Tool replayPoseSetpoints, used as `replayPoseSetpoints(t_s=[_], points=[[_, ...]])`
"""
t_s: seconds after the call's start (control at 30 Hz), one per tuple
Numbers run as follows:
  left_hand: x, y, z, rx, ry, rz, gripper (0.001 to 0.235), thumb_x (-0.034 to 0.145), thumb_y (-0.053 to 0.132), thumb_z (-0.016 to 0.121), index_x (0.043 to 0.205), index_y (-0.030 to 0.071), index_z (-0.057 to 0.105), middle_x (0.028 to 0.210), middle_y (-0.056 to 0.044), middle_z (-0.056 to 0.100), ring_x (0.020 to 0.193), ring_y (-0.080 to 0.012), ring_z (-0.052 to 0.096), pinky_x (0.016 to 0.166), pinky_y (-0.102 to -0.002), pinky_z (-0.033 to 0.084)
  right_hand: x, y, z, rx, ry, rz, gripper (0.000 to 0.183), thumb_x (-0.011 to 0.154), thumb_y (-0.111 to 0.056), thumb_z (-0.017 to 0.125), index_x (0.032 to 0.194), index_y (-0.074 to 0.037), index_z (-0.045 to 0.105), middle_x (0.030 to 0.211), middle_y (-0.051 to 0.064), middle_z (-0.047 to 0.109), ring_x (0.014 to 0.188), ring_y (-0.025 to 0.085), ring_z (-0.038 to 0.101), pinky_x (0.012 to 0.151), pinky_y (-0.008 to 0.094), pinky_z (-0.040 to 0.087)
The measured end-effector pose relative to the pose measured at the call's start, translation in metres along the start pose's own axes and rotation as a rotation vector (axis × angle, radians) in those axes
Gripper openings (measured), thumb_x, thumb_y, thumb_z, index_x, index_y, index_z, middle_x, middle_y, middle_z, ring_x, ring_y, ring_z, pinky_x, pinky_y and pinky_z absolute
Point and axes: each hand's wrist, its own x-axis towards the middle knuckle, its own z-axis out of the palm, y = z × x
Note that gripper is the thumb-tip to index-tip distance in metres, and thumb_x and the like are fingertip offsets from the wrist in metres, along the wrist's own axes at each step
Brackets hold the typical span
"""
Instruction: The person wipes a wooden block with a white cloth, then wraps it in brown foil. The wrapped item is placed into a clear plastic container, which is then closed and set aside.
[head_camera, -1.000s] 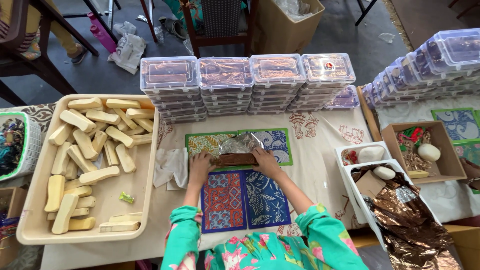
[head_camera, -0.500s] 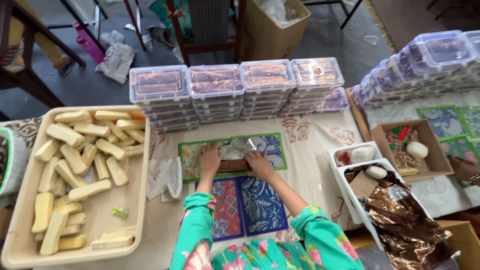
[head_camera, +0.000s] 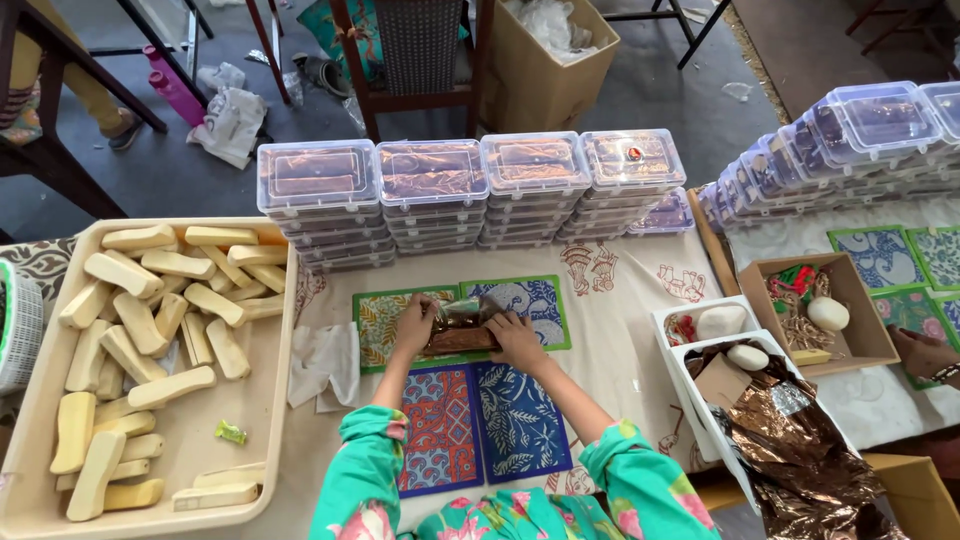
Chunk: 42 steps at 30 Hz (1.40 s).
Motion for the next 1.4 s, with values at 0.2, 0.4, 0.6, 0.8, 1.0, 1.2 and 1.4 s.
replayPoseSetpoints(t_s=[0.2,0.4,0.6,0.8,1.0,1.2,1.4], points=[[-0.012,0.023,-0.005,0.099,-0.111,0.191,0.052,0.074,0.041,0.093,0.113,0.013,0.073,0.132,-0.010,0.068,0.103,-0.0324,0.073,0.086,-0.044,0.056,0.001,0.004,0.007,-0.007,0.013,-0.021,0.073,0.069,-0.028,0.087,0.133,-0.011,0.057,0.131,0.008,0.057,0.128,0.032,0.047,0.102,0.053,0.039],[-0.011,0.026,-0.005,0.152,-0.142,0.166,0.066,0.064,0.034,0.093,0.125,0.022,0.072,0.112,-0.016,0.076,0.107,-0.0305,0.073,0.088,-0.043,0.057,0.001,0.008,0.011,-0.022,0.024,-0.041,0.078,0.069,-0.030,0.087,0.138,-0.011,0.055,0.136,0.009,0.055,0.127,0.033,0.047,0.102,0.052,0.038],[-0.026,0.041,-0.006,0.238,-0.098,0.129,0.052,0.072,0.030,0.089,0.121,0.022,0.075,0.102,-0.009,0.080,0.094,-0.0282,0.076,0.083,-0.043,0.058,-0.009,-0.008,-0.026,0.089,-0.026,0.040,0.084,0.070,-0.049,0.087,0.139,-0.014,0.054,0.140,0.011,0.053,0.138,0.032,0.040,0.109,0.055,0.031],[-0.037,0.040,-0.006,0.195,-0.002,0.164,0.043,0.073,0.031,0.088,0.113,0.017,0.079,0.095,-0.011,0.079,0.085,-0.0308,0.076,0.082,-0.043,0.057,0.002,0.038,0.026,0.439,0.325,0.155,0.102,0.080,-0.057,0.081,0.155,-0.007,0.033,0.151,0.026,0.045,0.137,0.046,0.038,0.113,0.056,0.033],[-0.040,0.040,-0.005,0.183,0.022,0.207,0.042,0.073,0.029,0.089,0.112,0.016,0.080,0.090,-0.015,0.078,0.081,-0.0317,0.075,0.081,-0.042,0.058,0.023,0.054,0.043,0.618,0.219,0.164,0.118,0.072,-0.038,0.092,0.159,-0.005,0.020,0.138,0.026,0.060,0.133,0.042,0.053,0.120,0.056,0.020],[-0.047,0.047,-0.009,0.113,0.037,0.263,0.031,0.076,0.026,0.085,0.106,0.016,0.082,0.087,-0.010,0.079,0.074,-0.0285,0.075,0.082,-0.039,0.056,0.026,0.062,0.050,0.796,0.074,0.206,0.057,0.073,-0.027,0.091,0.122,-0.005,0.075,0.116,0.017,0.075,0.111,0.030,0.073,0.100,0.035,0.054],[-0.061,0.062,-0.014,0.329,0.129,0.461,0.017,0.077,0.020,0.082,0.091,0.011,0.081,0.092,-0.009,0.078,0.091,-0.0273,0.072,0.096,-0.045,0.048,0.013,0.036,0.020,0.673,0.297,0.036,0.028,0.072,-0.017,0.089,0.097,-0.008,0.081,0.104,0.010,0.071,0.105,0.029,0.066,0.095,0.039,0.051]])
